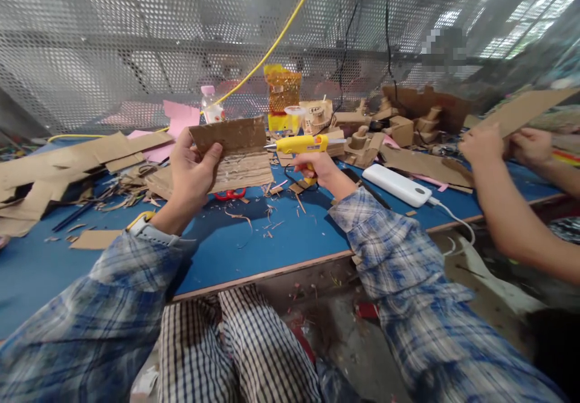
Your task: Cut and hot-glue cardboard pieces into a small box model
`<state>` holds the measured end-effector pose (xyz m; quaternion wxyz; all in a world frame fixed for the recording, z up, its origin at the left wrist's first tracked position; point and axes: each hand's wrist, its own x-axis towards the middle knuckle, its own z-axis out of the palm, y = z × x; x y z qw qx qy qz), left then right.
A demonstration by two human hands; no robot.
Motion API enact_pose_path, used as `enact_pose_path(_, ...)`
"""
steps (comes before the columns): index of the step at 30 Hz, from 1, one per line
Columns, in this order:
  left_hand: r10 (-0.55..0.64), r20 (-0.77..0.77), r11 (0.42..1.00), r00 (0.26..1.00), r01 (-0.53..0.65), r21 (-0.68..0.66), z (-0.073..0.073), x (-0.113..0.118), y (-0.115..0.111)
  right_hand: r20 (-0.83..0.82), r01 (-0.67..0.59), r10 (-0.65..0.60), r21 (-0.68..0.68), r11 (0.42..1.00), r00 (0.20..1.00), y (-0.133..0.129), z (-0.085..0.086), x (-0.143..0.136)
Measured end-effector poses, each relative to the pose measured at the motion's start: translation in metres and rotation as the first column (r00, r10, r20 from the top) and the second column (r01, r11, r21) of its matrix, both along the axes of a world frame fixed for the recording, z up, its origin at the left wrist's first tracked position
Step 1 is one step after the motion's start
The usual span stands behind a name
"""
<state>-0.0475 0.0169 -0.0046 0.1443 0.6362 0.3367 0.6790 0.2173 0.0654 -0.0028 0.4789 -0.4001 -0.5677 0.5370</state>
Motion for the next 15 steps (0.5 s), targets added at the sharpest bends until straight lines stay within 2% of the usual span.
enact_pose_path(2, 0.008, -0.019, 1.000, 1.000, -0.008, 0.008, 0.005, 0.001, -0.004, -0.060, 0.097, -0.098, -0.020, 0.995, 0.993, 0.005, 0.001, 0.005)
enact_pose_path(4, 0.018, -0.036, 1.000, 0.999, -0.018, 0.018, 0.009, 0.002, -0.009, -0.118, 0.128, -0.130, -0.026, 0.991, 0.984, 0.009, 0.002, 0.011)
enact_pose_path(7, -0.001, -0.002, 1.000, 1.000, 0.001, 0.016, 0.012, 0.006, -0.013, -0.156, 0.016, -0.006, 0.065, 0.998, 0.988, 0.006, 0.003, 0.018)
enact_pose_path(10, -0.055, 0.060, 0.998, 0.997, 0.057, -0.024, 0.010, 0.011, -0.015, -0.072, -0.124, 0.136, 0.145, 0.982, 0.988, -0.005, 0.004, 0.015)
enact_pose_path(15, -0.126, 0.077, 0.991, 0.989, 0.130, -0.042, 0.004, 0.020, -0.019, 0.095, -0.158, 0.146, 0.141, 0.977, 0.985, -0.017, 0.003, 0.004)
